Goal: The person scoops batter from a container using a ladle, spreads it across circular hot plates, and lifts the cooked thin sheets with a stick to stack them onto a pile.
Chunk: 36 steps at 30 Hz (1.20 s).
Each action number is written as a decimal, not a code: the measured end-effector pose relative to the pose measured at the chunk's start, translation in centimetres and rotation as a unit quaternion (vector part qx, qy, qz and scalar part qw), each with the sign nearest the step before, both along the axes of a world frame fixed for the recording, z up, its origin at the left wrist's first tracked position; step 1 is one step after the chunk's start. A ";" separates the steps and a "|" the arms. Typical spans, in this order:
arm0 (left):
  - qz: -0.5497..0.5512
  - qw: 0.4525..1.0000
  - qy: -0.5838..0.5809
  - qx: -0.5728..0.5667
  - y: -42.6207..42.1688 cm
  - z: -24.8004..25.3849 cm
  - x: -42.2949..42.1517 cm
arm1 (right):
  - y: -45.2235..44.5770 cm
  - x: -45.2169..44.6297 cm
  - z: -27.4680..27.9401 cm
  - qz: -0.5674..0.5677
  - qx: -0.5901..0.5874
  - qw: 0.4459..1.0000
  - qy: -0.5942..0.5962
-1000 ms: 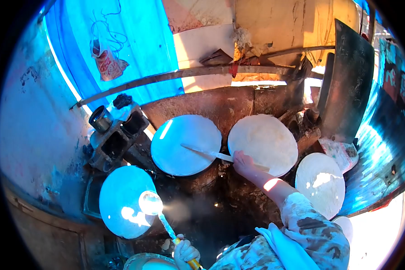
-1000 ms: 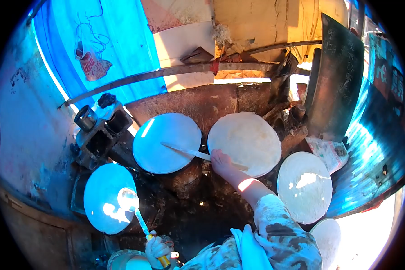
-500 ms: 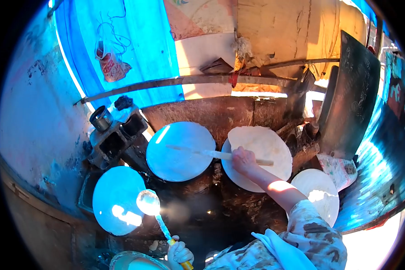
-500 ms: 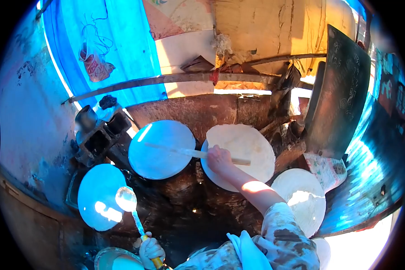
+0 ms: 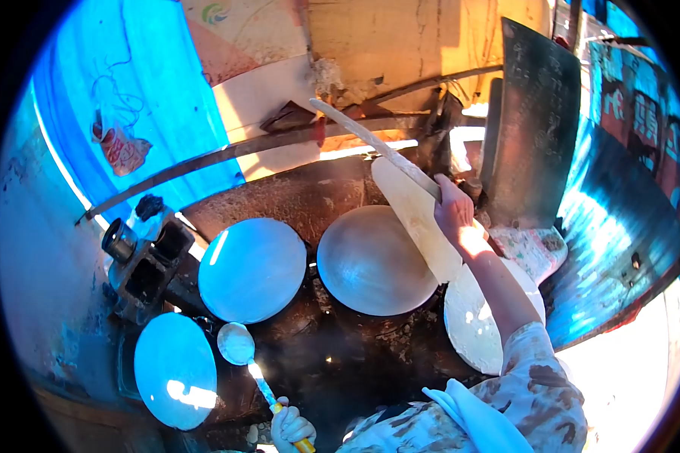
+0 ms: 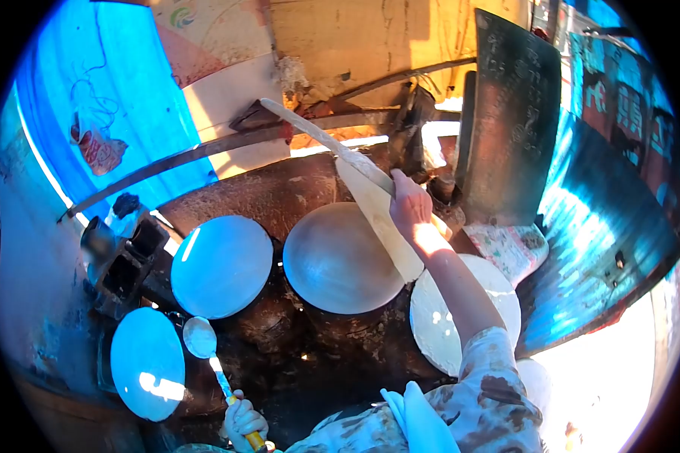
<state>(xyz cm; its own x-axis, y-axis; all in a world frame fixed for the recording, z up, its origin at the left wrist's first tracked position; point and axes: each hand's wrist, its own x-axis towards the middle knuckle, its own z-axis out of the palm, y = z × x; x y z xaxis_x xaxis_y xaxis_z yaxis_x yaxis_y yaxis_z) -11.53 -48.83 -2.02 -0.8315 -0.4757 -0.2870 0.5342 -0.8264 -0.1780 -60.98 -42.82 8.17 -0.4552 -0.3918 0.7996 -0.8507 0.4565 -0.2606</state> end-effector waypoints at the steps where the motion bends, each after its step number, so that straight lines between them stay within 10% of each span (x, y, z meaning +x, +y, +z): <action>1: -0.003 1.000 0.025 0.017 -0.1 0.3 -0.2 | 0.3 -0.8 -0.9 -0.021 0.014 0.999 0.039; 4: -0.011 0.999 0.030 0.044 -0.5 1.6 -0.6 | 1.7 -1.2 -1.2 -0.088 0.098 0.990 0.052; 14: -0.138 0.989 0.031 0.050 -3.2 1.4 -0.3 | 19.2 -0.3 -0.6 -0.335 -0.170 0.924 0.068; 20: -0.273 0.956 0.062 0.090 -4.5 -1.7 -3.3 | 34.9 10.0 -3.7 -0.455 -0.344 0.807 -0.154; 26: -0.433 0.895 0.035 0.102 0.1 0.1 -10.0 | 47.5 21.3 -4.9 -0.632 -0.173 0.725 -0.212; 36: -0.568 0.814 0.033 0.112 15.5 1.4 -14.1 | 67.6 42.5 -13.9 -0.734 -0.285 0.594 -0.163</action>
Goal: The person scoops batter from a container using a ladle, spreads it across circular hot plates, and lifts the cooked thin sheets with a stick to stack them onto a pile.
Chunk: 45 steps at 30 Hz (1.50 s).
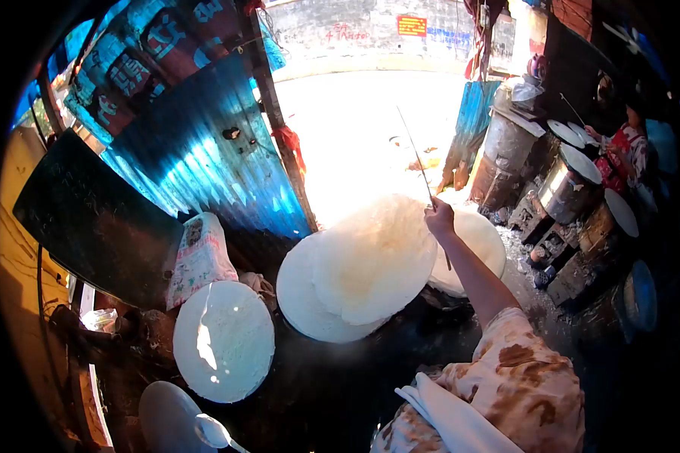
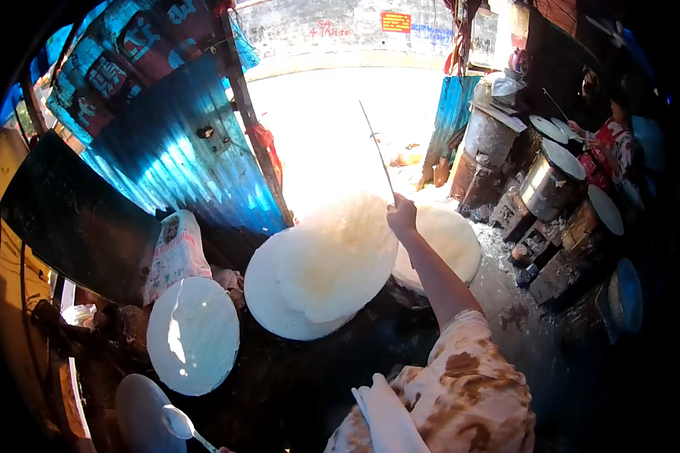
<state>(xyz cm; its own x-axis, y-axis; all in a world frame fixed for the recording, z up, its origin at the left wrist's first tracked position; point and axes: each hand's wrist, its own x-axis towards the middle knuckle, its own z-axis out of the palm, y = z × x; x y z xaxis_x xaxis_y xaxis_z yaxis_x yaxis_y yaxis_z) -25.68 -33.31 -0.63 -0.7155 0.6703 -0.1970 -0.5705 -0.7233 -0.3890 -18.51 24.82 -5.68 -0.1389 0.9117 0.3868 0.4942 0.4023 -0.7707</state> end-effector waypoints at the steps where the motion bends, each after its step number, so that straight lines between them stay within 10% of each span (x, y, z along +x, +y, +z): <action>1: -0.009 1.000 0.000 0.001 1.9 -0.3 0.4 | 2.3 3.1 -1.7 -0.023 -0.002 1.000 0.015; 11: -0.068 0.998 0.009 -0.005 20.0 2.5 2.1 | 11.0 30.0 -25.5 -0.304 -0.171 0.937 -0.005; 25: -0.064 0.998 0.019 -0.011 25.8 4.0 5.6 | 12.9 28.0 -18.6 -0.311 -0.120 0.922 -0.198; 32: 0.077 0.995 0.046 -0.050 17.2 1.4 10.0 | 10.5 14.2 -18.9 -0.022 -0.138 0.990 -0.032; 34: 0.132 0.988 0.056 -0.057 14.4 0.6 12.4 | 5.1 7.5 -13.9 0.154 -0.353 0.915 0.122; 39: 0.268 0.960 0.044 -0.072 6.8 -1.9 21.1 | -10.7 -1.8 -9.5 0.516 -0.327 0.791 0.021; 45: 0.457 0.818 -0.119 -0.329 2.0 -7.2 33.4 | -31.0 1.6 -4.7 0.805 -0.314 0.447 -0.233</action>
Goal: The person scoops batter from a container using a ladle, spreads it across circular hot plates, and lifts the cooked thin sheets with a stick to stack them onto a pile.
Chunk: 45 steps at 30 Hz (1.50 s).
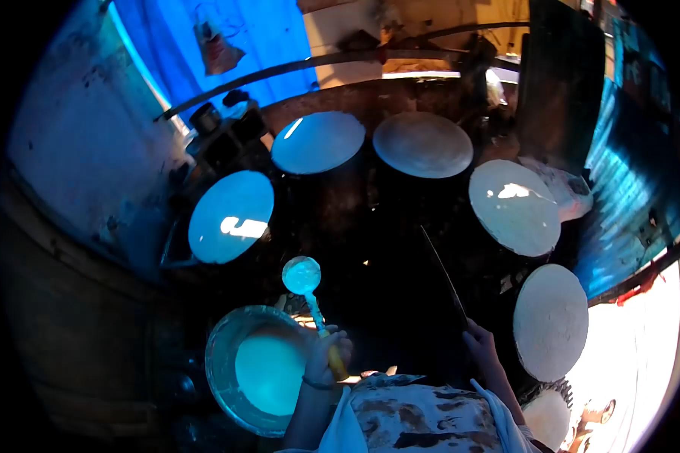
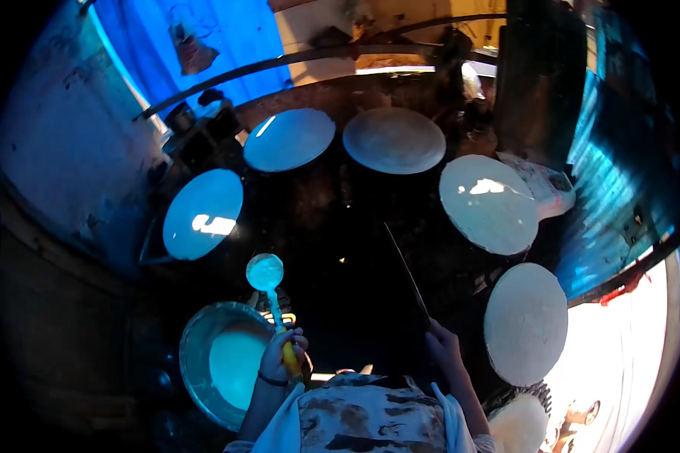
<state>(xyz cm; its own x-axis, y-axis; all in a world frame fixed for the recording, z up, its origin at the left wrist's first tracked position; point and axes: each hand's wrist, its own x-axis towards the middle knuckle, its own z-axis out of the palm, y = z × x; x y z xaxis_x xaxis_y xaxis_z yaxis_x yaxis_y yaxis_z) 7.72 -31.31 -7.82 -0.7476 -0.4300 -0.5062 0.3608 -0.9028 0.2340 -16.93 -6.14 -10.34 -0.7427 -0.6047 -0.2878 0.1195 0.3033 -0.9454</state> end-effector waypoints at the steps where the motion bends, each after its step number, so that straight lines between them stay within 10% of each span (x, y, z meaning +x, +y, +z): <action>1: 0.068 0.991 -0.115 0.009 0.0 -1.0 1.7 | -1.8 1.4 0.1 0.060 0.033 0.997 -0.023; 10: 0.274 0.903 0.199 0.265 -2.1 -6.6 15.5 | -13.8 7.5 -0.6 0.299 0.083 0.950 -0.005; 17: 0.264 0.945 0.049 0.187 -1.0 -6.0 12.6 | -26.9 17.7 -1.8 0.624 -0.098 0.740 0.229; 19: 0.197 0.931 -0.306 0.001 -1.2 -6.8 11.7 | -28.4 20.2 -1.2 0.696 -0.125 0.677 0.202; 21: 0.182 0.931 -0.316 -0.024 -2.7 -6.2 9.9 | -29.5 18.5 1.8 0.726 -0.130 0.642 0.207; 25: 0.238 0.952 -0.193 0.008 -6.8 -3.1 8.2 | -31.6 8.2 2.9 0.537 -0.273 0.785 0.149; 30: 0.251 0.968 -0.020 0.017 -14.0 2.0 2.3 | -28.4 -14.0 5.9 0.109 -0.104 0.988 -0.037; 38: 0.204 0.968 0.135 0.048 -22.1 7.9 -20.4 | -28.7 -53.5 2.0 -0.285 0.048 0.896 0.336; 45: 0.183 0.972 0.137 0.049 -27.0 10.4 -35.7 | -30.9 -66.0 6.4 -0.358 0.238 0.835 0.344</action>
